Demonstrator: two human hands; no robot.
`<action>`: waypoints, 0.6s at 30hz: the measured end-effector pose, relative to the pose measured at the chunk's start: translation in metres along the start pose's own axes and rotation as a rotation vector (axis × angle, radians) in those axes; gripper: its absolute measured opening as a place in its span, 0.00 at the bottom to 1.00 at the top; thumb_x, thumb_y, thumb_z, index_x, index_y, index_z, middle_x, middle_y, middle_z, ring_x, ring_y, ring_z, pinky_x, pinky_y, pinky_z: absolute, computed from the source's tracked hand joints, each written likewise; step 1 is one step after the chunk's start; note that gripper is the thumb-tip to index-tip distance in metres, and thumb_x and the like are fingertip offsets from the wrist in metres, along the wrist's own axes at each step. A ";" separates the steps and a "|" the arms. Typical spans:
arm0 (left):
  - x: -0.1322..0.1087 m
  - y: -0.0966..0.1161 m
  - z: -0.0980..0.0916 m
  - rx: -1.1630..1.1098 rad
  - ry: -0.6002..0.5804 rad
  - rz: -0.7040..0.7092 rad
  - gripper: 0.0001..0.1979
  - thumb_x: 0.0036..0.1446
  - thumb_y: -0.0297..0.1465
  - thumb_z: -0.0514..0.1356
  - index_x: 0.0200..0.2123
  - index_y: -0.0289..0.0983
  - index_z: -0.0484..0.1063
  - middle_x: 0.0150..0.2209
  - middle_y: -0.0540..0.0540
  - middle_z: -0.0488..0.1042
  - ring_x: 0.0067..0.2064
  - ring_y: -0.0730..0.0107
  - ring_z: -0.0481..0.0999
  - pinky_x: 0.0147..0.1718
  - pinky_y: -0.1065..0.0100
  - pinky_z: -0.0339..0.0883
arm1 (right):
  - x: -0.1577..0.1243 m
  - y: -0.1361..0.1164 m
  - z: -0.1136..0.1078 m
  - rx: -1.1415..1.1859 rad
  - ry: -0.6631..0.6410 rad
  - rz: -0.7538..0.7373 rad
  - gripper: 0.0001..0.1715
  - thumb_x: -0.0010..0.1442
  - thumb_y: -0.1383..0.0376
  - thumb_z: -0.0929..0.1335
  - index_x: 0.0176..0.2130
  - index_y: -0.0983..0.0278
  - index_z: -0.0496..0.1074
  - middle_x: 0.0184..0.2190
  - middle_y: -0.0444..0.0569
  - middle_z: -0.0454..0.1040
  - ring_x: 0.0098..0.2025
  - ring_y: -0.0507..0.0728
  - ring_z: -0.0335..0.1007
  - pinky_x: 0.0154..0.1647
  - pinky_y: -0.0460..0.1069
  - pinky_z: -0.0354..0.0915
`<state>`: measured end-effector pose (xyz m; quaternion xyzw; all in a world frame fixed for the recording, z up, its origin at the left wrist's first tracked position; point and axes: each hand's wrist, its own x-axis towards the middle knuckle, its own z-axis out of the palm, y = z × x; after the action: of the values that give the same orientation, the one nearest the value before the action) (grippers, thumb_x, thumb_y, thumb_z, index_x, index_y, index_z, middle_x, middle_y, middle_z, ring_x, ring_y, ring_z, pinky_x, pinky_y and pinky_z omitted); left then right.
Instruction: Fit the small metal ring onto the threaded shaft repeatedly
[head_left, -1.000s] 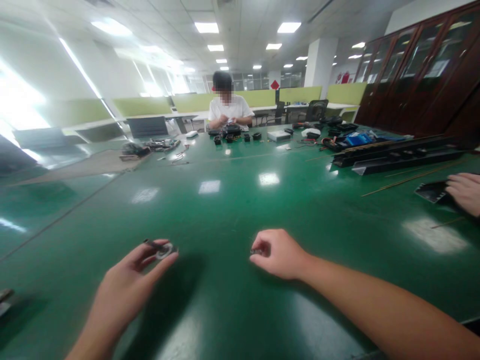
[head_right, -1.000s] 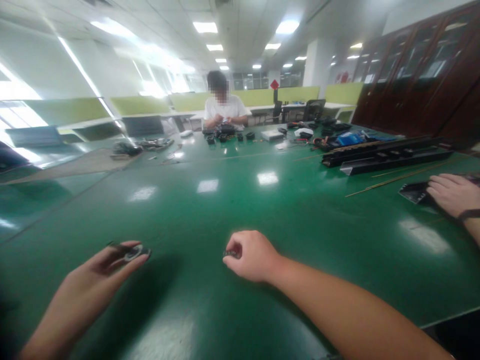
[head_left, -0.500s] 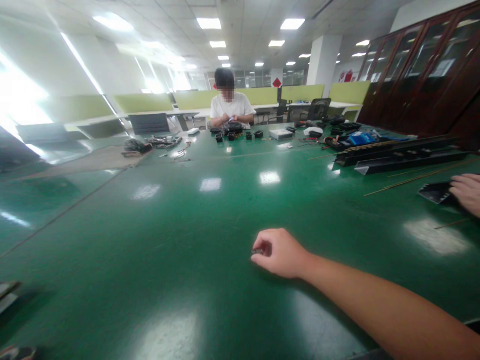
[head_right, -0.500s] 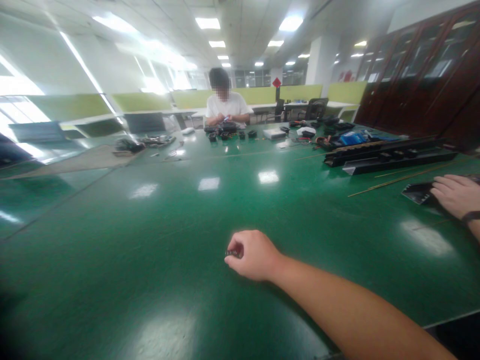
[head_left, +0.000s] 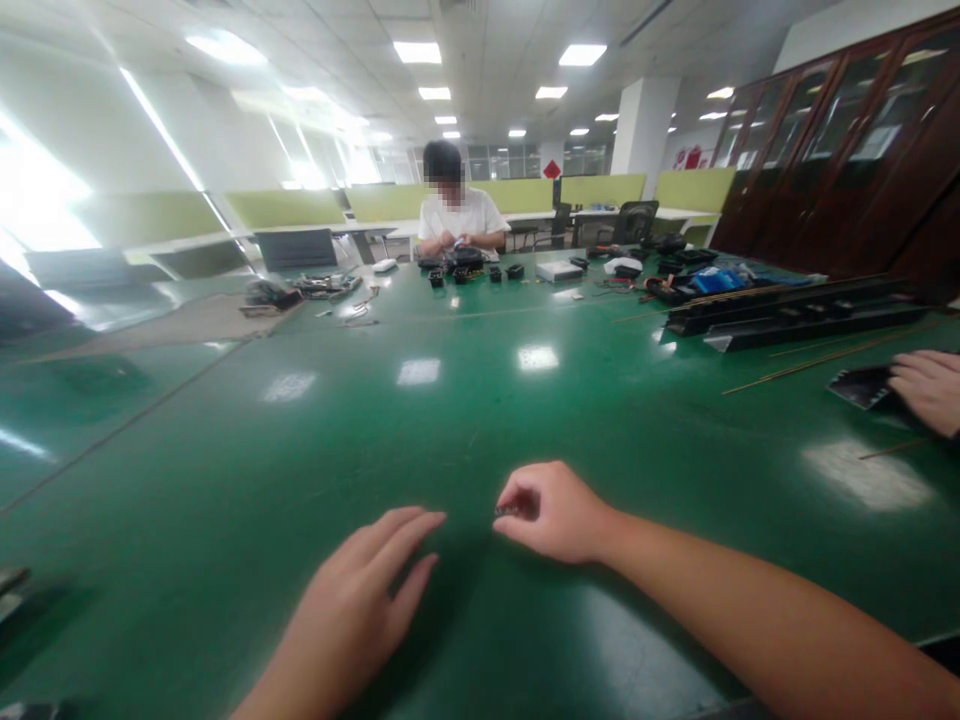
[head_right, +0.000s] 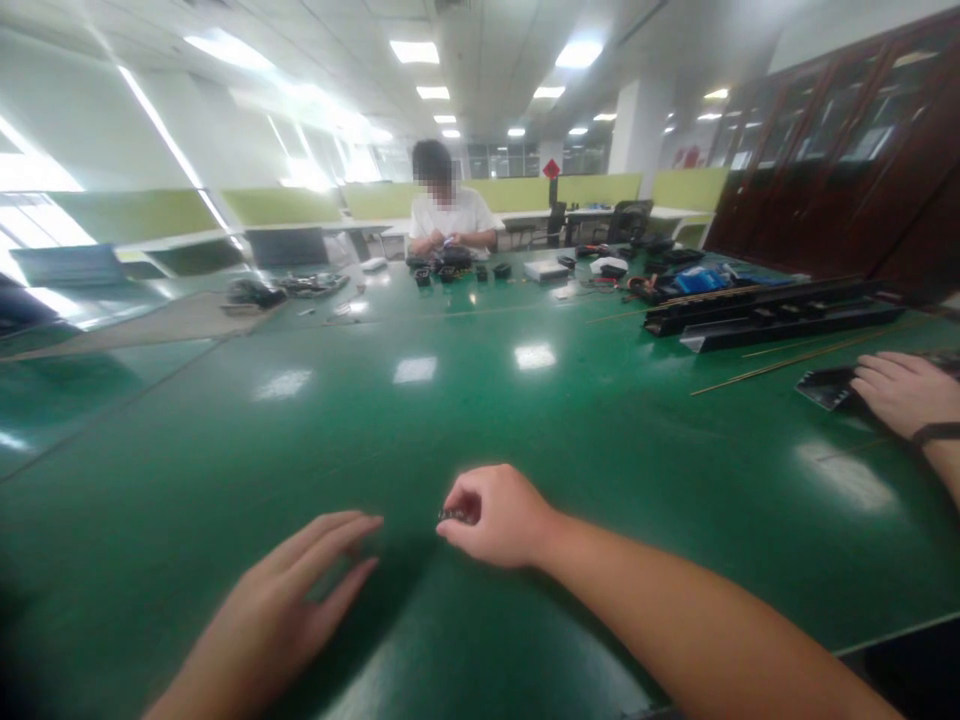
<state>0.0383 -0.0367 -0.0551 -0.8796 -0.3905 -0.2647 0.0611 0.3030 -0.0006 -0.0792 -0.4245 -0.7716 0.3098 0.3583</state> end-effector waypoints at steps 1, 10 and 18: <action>0.013 0.009 0.009 -0.005 -0.037 0.063 0.18 0.62 0.30 0.58 0.55 0.43 0.68 0.50 0.44 0.74 0.47 0.62 0.77 0.45 0.63 0.74 | 0.000 0.000 0.000 0.025 -0.021 0.002 0.08 0.54 0.62 0.73 0.33 0.65 0.77 0.26 0.45 0.75 0.27 0.51 0.68 0.28 0.44 0.62; 0.061 0.040 0.040 -0.130 -0.064 0.287 0.12 0.61 0.24 0.53 0.42 0.37 0.74 0.40 0.42 0.75 0.38 0.64 0.75 0.36 0.65 0.71 | 0.001 0.000 0.001 0.211 -0.107 -0.026 0.08 0.49 0.71 0.70 0.21 0.66 0.67 0.19 0.38 0.64 0.24 0.49 0.60 0.23 0.42 0.53; 0.053 0.032 0.026 -0.028 -0.038 0.303 0.12 0.66 0.27 0.53 0.46 0.39 0.75 0.38 0.45 0.78 0.36 0.67 0.76 0.34 0.66 0.70 | 0.000 -0.001 0.001 0.209 -0.147 0.016 0.08 0.53 0.65 0.72 0.26 0.67 0.75 0.21 0.41 0.70 0.24 0.49 0.63 0.24 0.43 0.57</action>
<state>0.1013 -0.0159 -0.0472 -0.9341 -0.2506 -0.2412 0.0807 0.3017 -0.0015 -0.0786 -0.3670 -0.7560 0.4217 0.3406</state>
